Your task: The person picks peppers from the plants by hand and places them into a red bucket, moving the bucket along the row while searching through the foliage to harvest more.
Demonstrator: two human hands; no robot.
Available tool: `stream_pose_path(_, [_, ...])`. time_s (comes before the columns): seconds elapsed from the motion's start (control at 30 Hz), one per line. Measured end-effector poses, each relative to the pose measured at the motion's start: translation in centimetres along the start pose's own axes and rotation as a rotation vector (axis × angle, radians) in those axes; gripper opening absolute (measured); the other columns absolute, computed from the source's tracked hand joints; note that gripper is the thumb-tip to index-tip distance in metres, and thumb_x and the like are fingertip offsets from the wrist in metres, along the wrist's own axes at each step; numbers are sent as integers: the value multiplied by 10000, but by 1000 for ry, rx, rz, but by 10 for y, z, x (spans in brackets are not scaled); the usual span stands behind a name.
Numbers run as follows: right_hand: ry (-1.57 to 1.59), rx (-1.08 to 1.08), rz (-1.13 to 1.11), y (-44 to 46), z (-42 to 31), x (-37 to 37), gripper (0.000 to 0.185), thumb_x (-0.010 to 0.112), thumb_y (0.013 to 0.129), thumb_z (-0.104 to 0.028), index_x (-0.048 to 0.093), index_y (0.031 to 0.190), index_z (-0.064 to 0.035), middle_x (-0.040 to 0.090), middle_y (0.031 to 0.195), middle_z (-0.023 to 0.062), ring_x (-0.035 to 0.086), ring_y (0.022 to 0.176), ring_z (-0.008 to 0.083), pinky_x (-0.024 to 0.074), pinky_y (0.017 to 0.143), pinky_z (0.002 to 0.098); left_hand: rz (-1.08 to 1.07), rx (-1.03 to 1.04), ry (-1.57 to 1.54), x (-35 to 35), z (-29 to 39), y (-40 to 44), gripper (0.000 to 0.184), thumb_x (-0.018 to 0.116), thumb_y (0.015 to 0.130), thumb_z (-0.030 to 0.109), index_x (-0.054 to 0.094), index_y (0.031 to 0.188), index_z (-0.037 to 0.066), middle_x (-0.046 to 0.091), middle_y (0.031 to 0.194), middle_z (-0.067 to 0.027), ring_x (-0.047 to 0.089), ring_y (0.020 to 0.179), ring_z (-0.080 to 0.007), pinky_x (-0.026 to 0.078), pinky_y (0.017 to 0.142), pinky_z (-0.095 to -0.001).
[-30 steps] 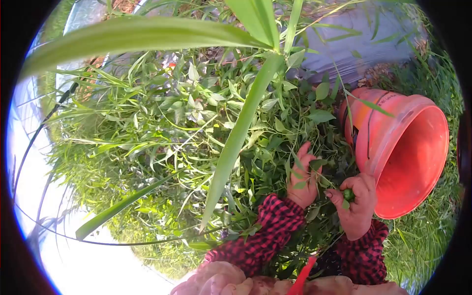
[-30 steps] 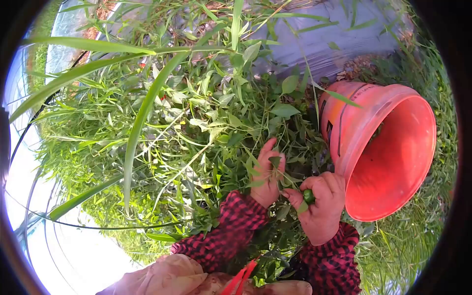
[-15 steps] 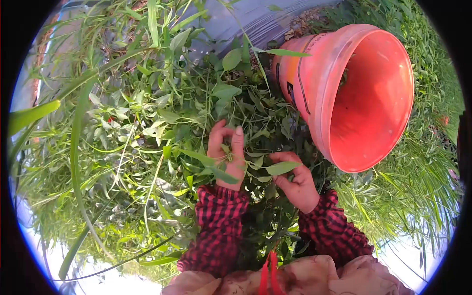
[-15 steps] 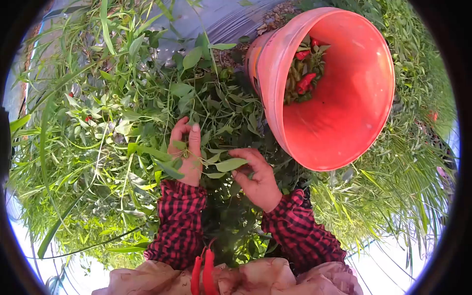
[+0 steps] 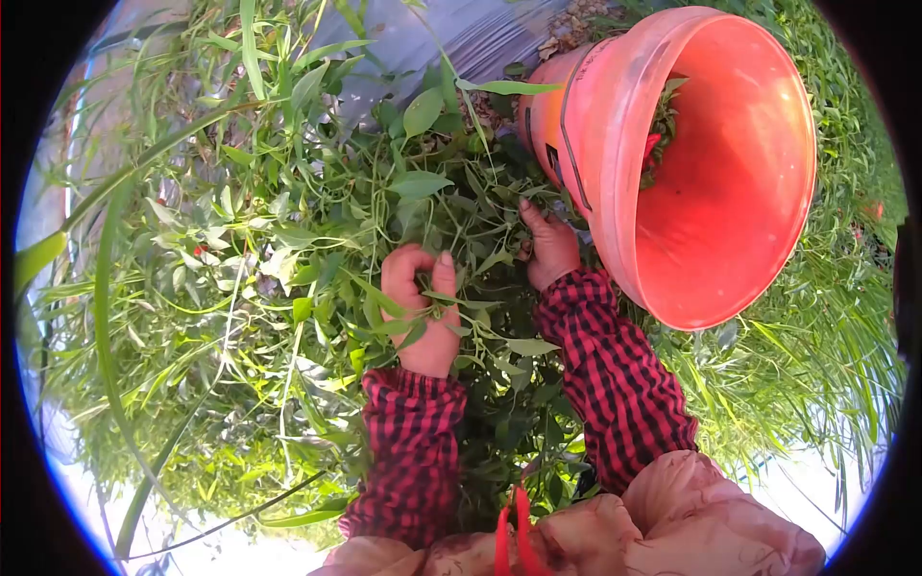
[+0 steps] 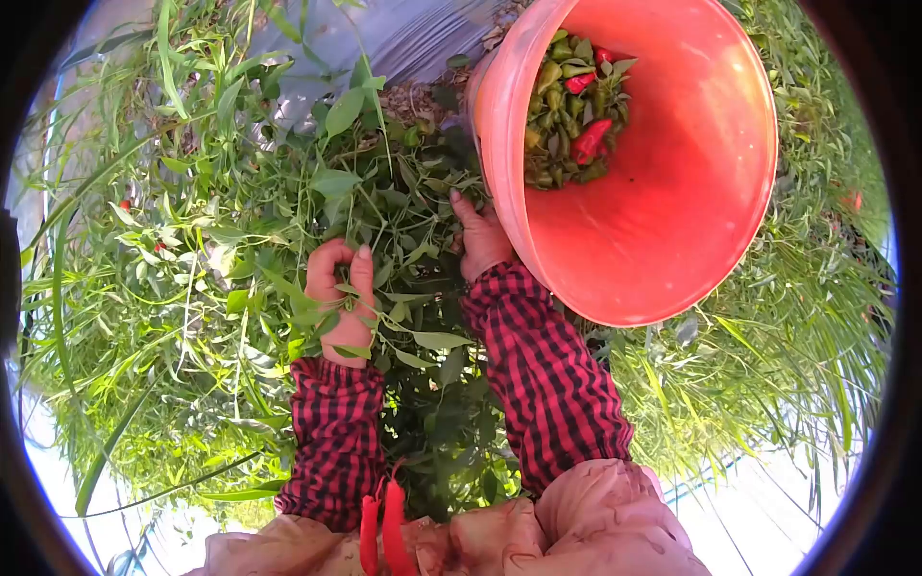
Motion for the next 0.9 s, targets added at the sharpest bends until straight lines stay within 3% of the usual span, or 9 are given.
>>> stream_pose_path(0.1, [-31, 15, -14, -22, 14, -22, 314, 688, 787, -217, 512, 1011, -85, 527, 825, -5, 437, 563, 94, 356, 426, 242, 14, -57, -25, -3, -6, 0, 163, 626, 835, 144, 527, 889, 25, 556, 873, -52, 484, 692, -136, 403, 632, -264])
stream_pose_path(0.17, [118, -7, -67, -58, 12, -31, 255, 686, 787, -184, 505, 935, -84, 508, 775, -16, 439, 559, 100, 353, 425, 245, -19, -134, -27, -4, -4, 0, 167, 622, 836, 126, 541, 935, 19, 563, 919, -64, 512, 741, -141, 423, 680, -266])
stream_pose_path(0.3, [96, 1, -97, -105, 22, -40, 243, 671, 795, -134, 513, 965, -63, 547, 820, 1, 505, 636, 107, 402, 486, 241, 71, 146, -67, -9, 29, 4, 296, 629, 778, 41, 553, 1063, 21, 541, 1158, -146, 568, 961, -203, 447, 800, -291])
stream_pose_path(0.37, [-197, -456, -186, -113, 30, -44, 231, 651, 805, -83, 531, 995, -28, 592, 892, 26, 561, 731, 119, 450, 610, 244, -402, 244, -244, 3, 48, 3, 539, 639, 646, -45, 535, 1163, 68, 513, 1219, -158, 589, 986, -268, 482, 770, -339])
stream_pose_path(0.43, [-294, -316, -218, -124, 14, -39, 241, 630, 812, -35, 542, 1034, 0, 612, 953, 41, 570, 815, 115, 450, 727, 246, -539, 112, -180, 9, 45, 1, 675, 620, 561, -27, 520, 1211, 126, 481, 1263, -151, 611, 909, -282, 495, 738, -345])
stream_pose_path(0.5, [-174, -364, -205, -134, 10, -35, 251, 618, 808, -10, 549, 1048, 12, 612, 945, 32, 557, 828, 106, 446, 758, 255, -815, 102, 179, 18, 38, -7, 652, 620, 570, 33, 521, 1201, 164, 465, 1269, -138, 605, 857, -313, 493, 715, -365])
stream_pose_path(0.7, [-291, -344, -297, -138, 10, -45, 295, 594, 785, 0, 542, 1075, 12, 626, 878, 45, 556, 778, 106, 459, 706, 255, -763, 204, 496, 34, 27, -26, 327, 681, 577, 130, 602, 893, 111, 521, 914, -70, 584, 703, -315, 464, 614, -404])
stream_pose_path(0.77, [-981, -428, -298, -140, -14, -41, 283, 599, 764, 5, 541, 1041, 10, 621, 847, 80, 578, 761, 122, 466, 647, 274, -667, 179, 426, 34, 28, -24, 208, 679, 590, 154, 603, 773, 90, 520, 868, -68, 582, 690, -304, 456, 594, -407])
stream_pose_path(0.9, [-642, -503, -287, -134, -13, -47, 230, 600, 754, 6, 539, 976, -3, 614, 895, 80, 601, 774, 146, 472, 632, 291, -670, 147, 349, 31, 28, -21, 169, 659, 617, 176, 606, 744, 78, 533, 866, -61, 578, 680, -294, 448, 573, -404])
Point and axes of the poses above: each hand's wrist, its own y-axis towards the middle knuckle, its own x-axis out of the palm, z = x × y, the point moved 4 cm from there along y, towards the middle knuckle
